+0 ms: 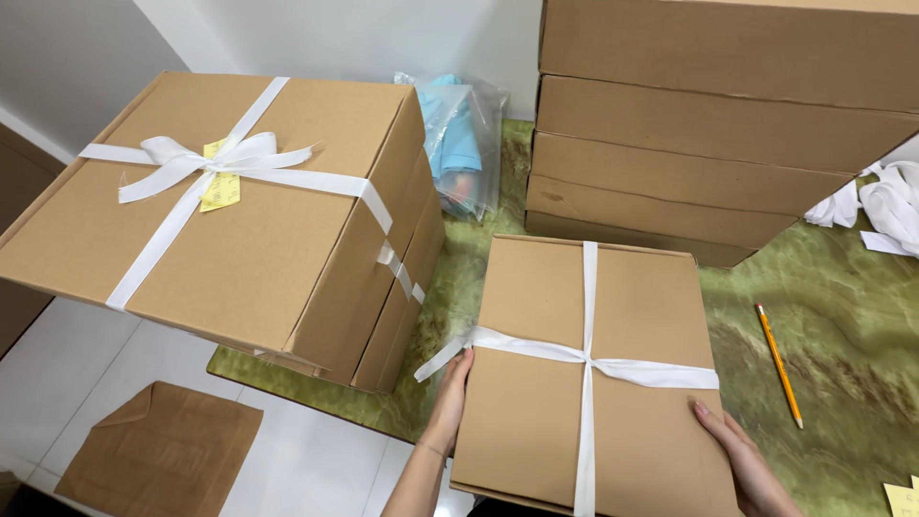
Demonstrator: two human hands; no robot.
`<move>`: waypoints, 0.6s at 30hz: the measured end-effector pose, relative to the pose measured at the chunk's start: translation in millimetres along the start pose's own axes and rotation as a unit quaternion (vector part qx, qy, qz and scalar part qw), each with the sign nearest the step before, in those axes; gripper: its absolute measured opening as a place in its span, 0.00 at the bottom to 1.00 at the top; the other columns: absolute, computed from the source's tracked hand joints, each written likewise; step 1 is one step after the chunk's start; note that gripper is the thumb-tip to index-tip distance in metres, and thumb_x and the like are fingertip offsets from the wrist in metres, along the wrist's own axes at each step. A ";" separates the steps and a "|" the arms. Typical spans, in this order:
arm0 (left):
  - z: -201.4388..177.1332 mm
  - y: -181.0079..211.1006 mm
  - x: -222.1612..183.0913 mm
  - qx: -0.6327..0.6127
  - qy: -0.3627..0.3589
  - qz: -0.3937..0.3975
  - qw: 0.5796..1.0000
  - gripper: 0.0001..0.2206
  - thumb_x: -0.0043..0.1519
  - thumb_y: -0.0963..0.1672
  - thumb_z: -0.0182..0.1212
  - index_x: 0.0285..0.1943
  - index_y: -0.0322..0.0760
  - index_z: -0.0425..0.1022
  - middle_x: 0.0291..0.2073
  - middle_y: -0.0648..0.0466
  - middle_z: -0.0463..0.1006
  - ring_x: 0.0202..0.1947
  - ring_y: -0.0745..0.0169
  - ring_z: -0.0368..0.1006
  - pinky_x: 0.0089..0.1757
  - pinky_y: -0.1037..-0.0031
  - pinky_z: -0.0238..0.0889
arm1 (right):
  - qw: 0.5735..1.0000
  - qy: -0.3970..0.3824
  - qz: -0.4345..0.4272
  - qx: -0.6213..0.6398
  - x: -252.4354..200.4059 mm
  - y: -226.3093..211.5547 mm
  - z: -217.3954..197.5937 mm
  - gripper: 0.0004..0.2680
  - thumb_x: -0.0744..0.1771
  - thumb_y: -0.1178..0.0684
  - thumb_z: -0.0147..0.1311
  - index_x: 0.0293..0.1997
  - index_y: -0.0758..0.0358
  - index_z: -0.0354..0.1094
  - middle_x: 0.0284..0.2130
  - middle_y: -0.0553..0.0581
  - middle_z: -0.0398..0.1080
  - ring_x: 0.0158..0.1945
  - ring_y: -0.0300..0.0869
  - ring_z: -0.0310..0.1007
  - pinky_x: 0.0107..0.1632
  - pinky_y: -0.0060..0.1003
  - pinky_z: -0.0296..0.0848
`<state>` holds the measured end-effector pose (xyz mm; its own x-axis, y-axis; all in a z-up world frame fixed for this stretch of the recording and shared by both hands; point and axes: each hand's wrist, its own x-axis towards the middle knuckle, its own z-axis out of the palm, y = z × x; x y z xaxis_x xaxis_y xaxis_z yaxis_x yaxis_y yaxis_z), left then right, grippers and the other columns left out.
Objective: The person wraps a cardboard box with a white ribbon, tying it into a bow on top. They then write on a yellow sticky note with a pencil and place the note on the ribbon. Finally, they stack the wrapped box on top of other boxes and open an empty box.
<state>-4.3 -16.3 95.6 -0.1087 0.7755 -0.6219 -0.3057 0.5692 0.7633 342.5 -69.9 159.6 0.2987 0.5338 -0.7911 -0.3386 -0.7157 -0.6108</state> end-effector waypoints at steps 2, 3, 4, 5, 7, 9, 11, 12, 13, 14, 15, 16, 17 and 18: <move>4.9 8.8 3.7 0.005 0.009 -0.001 1.000 0.18 0.64 0.54 0.58 0.46 0.37 0.73 0.41 0.53 0.76 0.42 0.62 0.74 0.45 0.73 0.64 | 1.000 -0.010 -0.011 0.004 10.9 3.4 -6.6 0.18 0.71 0.47 0.48 0.68 0.65 0.65 0.55 0.74 0.73 0.52 0.65 0.71 0.52 0.62 0.67; 8.2 14.3 2.4 -0.009 0.022 -0.026 0.999 0.18 0.61 0.54 0.63 0.49 0.38 0.75 0.43 0.52 0.79 0.44 0.62 0.76 0.45 0.72 0.66 | 1.000 -0.014 -0.014 0.009 18.5 6.7 -10.1 0.19 0.70 0.47 0.50 0.67 0.66 0.65 0.55 0.72 0.73 0.52 0.62 0.71 0.52 0.58 0.67; 10.1 21.6 1.6 -0.023 0.037 -0.050 0.998 0.20 0.59 0.53 0.67 0.52 0.39 0.77 0.46 0.52 0.81 0.46 0.62 0.77 0.45 0.72 0.69 | 1.000 -0.020 -0.018 0.014 27.2 9.2 -11.1 0.19 0.69 0.48 0.51 0.67 0.66 0.65 0.56 0.69 0.73 0.53 0.59 0.71 0.52 0.55 0.66; 10.4 17.5 5.9 -0.021 0.035 -0.049 0.998 0.20 0.59 0.53 0.67 0.52 0.39 0.77 0.46 0.52 0.81 0.46 0.62 0.77 0.45 0.72 0.69 | 1.000 -0.019 -0.019 0.016 34.2 12.4 -15.0 0.19 0.69 0.48 0.51 0.67 0.66 0.65 0.56 0.69 0.73 0.53 0.59 0.71 0.52 0.55 0.66; 9.2 9.4 13.8 0.062 0.013 -0.016 0.998 0.18 0.61 0.53 0.63 0.53 0.41 0.77 0.49 0.57 0.82 0.49 0.68 0.76 0.50 0.77 0.65 | 0.999 -0.036 -0.024 0.027 48.6 19.7 -21.2 0.17 0.70 0.48 0.51 0.63 0.67 0.67 0.52 0.71 0.74 0.50 0.60 0.71 0.49 0.55 0.67; 5.9 8.3 21.2 0.076 -0.007 -0.010 0.997 0.18 0.62 0.54 0.61 0.54 0.42 0.77 0.49 0.56 0.83 0.50 0.66 0.76 0.50 0.76 0.65 | 0.999 -0.032 -0.028 0.026 66.7 27.3 -28.3 0.17 0.69 0.47 0.52 0.61 0.68 0.68 0.50 0.72 0.74 0.49 0.60 0.72 0.48 0.54 0.67; 7.0 7.8 21.7 0.090 -0.028 -0.007 0.996 0.19 0.64 0.55 0.58 0.55 0.43 0.76 0.49 0.54 0.83 0.50 0.65 0.77 0.51 0.75 0.66 | 0.999 -0.028 -0.030 0.024 75.4 34.1 -35.6 0.17 0.69 0.46 0.54 0.59 0.69 0.68 0.48 0.72 0.74 0.47 0.60 0.72 0.47 0.54 0.67; 9.5 11.2 21.2 0.080 -0.044 -0.023 0.996 0.21 0.64 0.54 0.55 0.61 0.45 0.72 0.54 0.54 0.80 0.54 0.64 0.75 0.53 0.73 0.65 | 0.999 -0.035 -0.031 0.028 77.2 34.0 -35.9 0.17 0.69 0.46 0.53 0.60 0.68 0.68 0.49 0.72 0.74 0.48 0.60 0.72 0.48 0.53 0.67; 11.8 14.7 20.5 0.070 -0.061 -0.040 0.995 0.24 0.64 0.54 0.53 0.68 0.47 0.67 0.60 0.53 0.77 0.58 0.63 0.73 0.56 0.71 0.65 | 0.998 -0.042 -0.031 0.032 78.8 34.0 -35.9 0.17 0.69 0.47 0.53 0.60 0.68 0.68 0.50 0.71 0.74 0.49 0.60 0.72 0.49 0.53 0.66; 12.4 11.6 25.3 0.071 -0.061 -0.041 0.995 0.24 0.64 0.54 0.53 0.68 0.47 0.67 0.60 0.53 0.77 0.58 0.63 0.73 0.56 0.71 0.65 | 0.998 -0.041 -0.030 0.033 75.9 33.0 -34.4 0.17 0.69 0.47 0.53 0.60 0.68 0.68 0.50 0.71 0.74 0.49 0.60 0.72 0.49 0.53 0.66; 12.9 8.4 30.1 0.146 -0.044 -0.005 0.988 0.30 0.62 0.56 0.51 0.74 0.48 0.63 0.69 0.57 0.70 0.68 0.63 0.65 0.63 0.70 0.56 | 0.998 -0.040 -0.027 0.031 73.0 32.2 -32.9 0.17 0.69 0.47 0.53 0.61 0.68 0.68 0.51 0.71 0.74 0.50 0.58 0.71 0.50 0.52 0.66; 14.3 4.3 35.2 0.219 -0.027 0.032 0.975 0.36 0.61 0.58 0.49 0.80 0.49 0.59 0.78 0.60 0.63 0.77 0.63 0.56 0.70 0.69 0.47 | 0.999 -0.039 -0.025 0.027 70.8 30.3 -32.1 0.17 0.69 0.47 0.53 0.61 0.69 0.67 0.51 0.71 0.74 0.50 0.57 0.71 0.51 0.52 0.66; 14.3 -6.7 42.8 0.218 -0.027 0.031 0.975 0.36 0.61 0.58 0.49 0.80 0.49 0.59 0.78 0.60 0.63 0.77 0.63 0.56 0.70 0.69 0.47 | 0.999 -0.038 -0.025 0.027 54.1 21.8 -26.7 0.17 0.69 0.47 0.53 0.61 0.69 0.67 0.51 0.71 0.74 0.50 0.57 0.71 0.51 0.52 0.66; 12.9 -16.2 50.4 0.287 0.055 0.140 0.946 0.36 0.63 0.56 0.52 0.79 0.40 0.55 0.77 0.50 0.59 0.77 0.52 0.53 0.70 0.62 0.44 | 0.996 0.035 -0.042 -0.072 37.7 12.8 -19.3 0.24 0.66 0.45 0.56 0.68 0.67 0.64 0.60 0.66 0.68 0.59 0.54 0.68 0.56 0.54 0.67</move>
<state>7.4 17.1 54.2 -0.2160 0.9030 -0.3715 0.3097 0.4242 0.8510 366.6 -67.6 122.6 0.3831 0.5650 -0.7308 -0.1798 -0.7304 -0.6590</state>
